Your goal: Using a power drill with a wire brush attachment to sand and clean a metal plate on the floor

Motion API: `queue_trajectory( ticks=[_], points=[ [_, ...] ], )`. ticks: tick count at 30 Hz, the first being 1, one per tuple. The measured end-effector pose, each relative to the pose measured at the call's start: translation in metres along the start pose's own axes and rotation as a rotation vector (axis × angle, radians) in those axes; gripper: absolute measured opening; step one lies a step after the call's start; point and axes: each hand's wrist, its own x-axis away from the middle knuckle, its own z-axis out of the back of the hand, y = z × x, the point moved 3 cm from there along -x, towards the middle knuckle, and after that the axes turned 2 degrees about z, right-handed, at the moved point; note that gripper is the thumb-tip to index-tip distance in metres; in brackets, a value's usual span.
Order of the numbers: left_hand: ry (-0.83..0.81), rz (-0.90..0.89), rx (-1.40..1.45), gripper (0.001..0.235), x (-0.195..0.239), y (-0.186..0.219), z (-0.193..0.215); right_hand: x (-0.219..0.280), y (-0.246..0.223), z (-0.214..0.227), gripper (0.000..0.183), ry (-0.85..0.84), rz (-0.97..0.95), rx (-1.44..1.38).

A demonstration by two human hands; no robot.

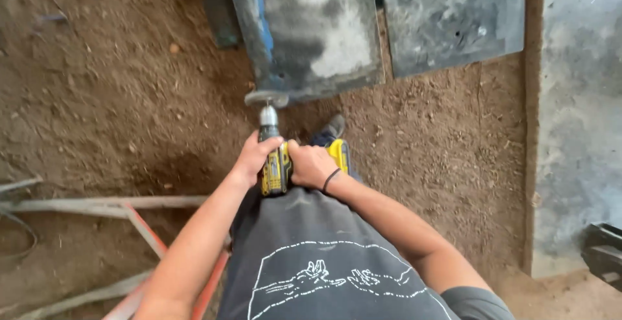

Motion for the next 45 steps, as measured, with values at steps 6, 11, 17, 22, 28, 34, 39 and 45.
queue_trajectory(
  ticks=[6, 11, 17, 22, 28, 34, 39, 45],
  points=[
    [-0.174, -0.083, -0.088, 0.055, -0.038, 0.014, -0.056, 0.014, 0.043, 0.010, 0.045, 0.096, -0.222, -0.022],
    [-0.381, -0.088, -0.233, 0.071, -0.042, 0.040, -0.068, 0.024, 0.044, 0.012, 0.032, 0.273, -0.409, -0.105],
    [-0.538, -0.018, -0.350, 0.077, -0.033, 0.035, 0.002, 0.002, -0.019, -0.035, 0.022, 0.533, -0.549, -0.071],
    [-0.607, -0.036, -0.470, 0.060, -0.043, 0.035, 0.065, -0.022, -0.078, -0.063, 0.024, 0.661, -0.626, -0.144],
    [-0.657, -0.034, -0.633, 0.062, -0.062, 0.053, 0.088, -0.044, -0.092, -0.067, 0.029, 0.538, -0.645, -0.309],
    [-0.665, -0.025, -0.710, 0.060, -0.067, 0.062, 0.102, -0.057, -0.101, -0.071, 0.032, 0.543, -0.631, -0.349],
    [-0.658, -0.084, -0.729, 0.059, -0.078, 0.066, 0.054, -0.044, -0.069, -0.061, 0.032, 0.583, -0.655, -0.391],
    [-0.731, -0.043, -0.824, 0.081, -0.070, 0.076, -0.017, -0.022, -0.016, -0.055, 0.036, 0.598, -0.696, -0.377]
  ],
)
